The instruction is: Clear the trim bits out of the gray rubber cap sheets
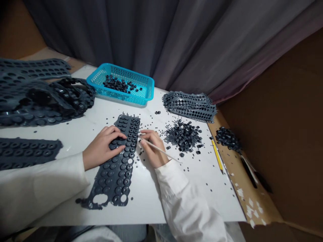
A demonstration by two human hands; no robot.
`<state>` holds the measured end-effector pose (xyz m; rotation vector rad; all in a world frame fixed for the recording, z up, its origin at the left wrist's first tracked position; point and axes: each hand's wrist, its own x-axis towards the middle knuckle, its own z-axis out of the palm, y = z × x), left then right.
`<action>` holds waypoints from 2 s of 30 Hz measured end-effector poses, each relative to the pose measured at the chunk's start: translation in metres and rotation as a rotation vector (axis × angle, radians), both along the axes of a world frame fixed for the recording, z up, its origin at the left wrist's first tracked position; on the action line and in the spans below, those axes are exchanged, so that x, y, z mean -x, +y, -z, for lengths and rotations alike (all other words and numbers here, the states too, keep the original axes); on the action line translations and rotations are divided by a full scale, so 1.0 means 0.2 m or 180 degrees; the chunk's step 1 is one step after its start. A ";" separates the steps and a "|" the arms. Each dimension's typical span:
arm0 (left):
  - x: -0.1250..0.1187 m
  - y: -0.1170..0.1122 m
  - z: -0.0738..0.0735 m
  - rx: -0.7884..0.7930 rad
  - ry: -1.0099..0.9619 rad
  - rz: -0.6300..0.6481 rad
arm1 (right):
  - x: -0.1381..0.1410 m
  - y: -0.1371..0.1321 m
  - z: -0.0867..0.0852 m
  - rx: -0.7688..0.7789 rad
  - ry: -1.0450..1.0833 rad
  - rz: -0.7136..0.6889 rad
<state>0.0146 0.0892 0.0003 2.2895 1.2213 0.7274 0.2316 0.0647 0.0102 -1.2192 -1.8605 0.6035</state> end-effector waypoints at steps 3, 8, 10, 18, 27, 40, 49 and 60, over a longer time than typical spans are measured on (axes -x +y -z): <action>0.00 0.00 0.00 0.0010 -0.0056 0.0039 | 0.04 -0.02 0.00 0.0208 0.0020 -0.0677; 0.00 0.00 0.00 -0.0005 -0.0034 0.0072 | 0.04 -0.02 0.01 0.0148 -0.0055 -0.0902; 0.00 0.00 0.00 -0.0021 -0.0022 0.0066 | 0.03 -0.02 0.01 0.0110 -0.0118 -0.0950; -0.01 0.00 0.00 -0.0008 0.0092 0.0047 | 0.03 0.01 0.04 -0.0797 -0.1311 -0.1070; -0.01 0.00 0.00 0.0020 0.0117 0.0045 | 0.02 -0.02 0.01 -0.0503 -0.0537 -0.0686; -0.01 0.00 0.00 0.0015 0.0074 0.0042 | 0.03 -0.03 0.03 -0.0215 -0.0345 -0.1131; -0.01 0.00 0.01 -0.0038 0.0123 0.0056 | 0.04 0.00 0.06 -0.0997 -0.1535 -0.1138; -0.01 0.00 0.01 -0.0050 0.0144 0.0059 | 0.02 0.02 0.05 -0.0440 -0.0970 -0.0142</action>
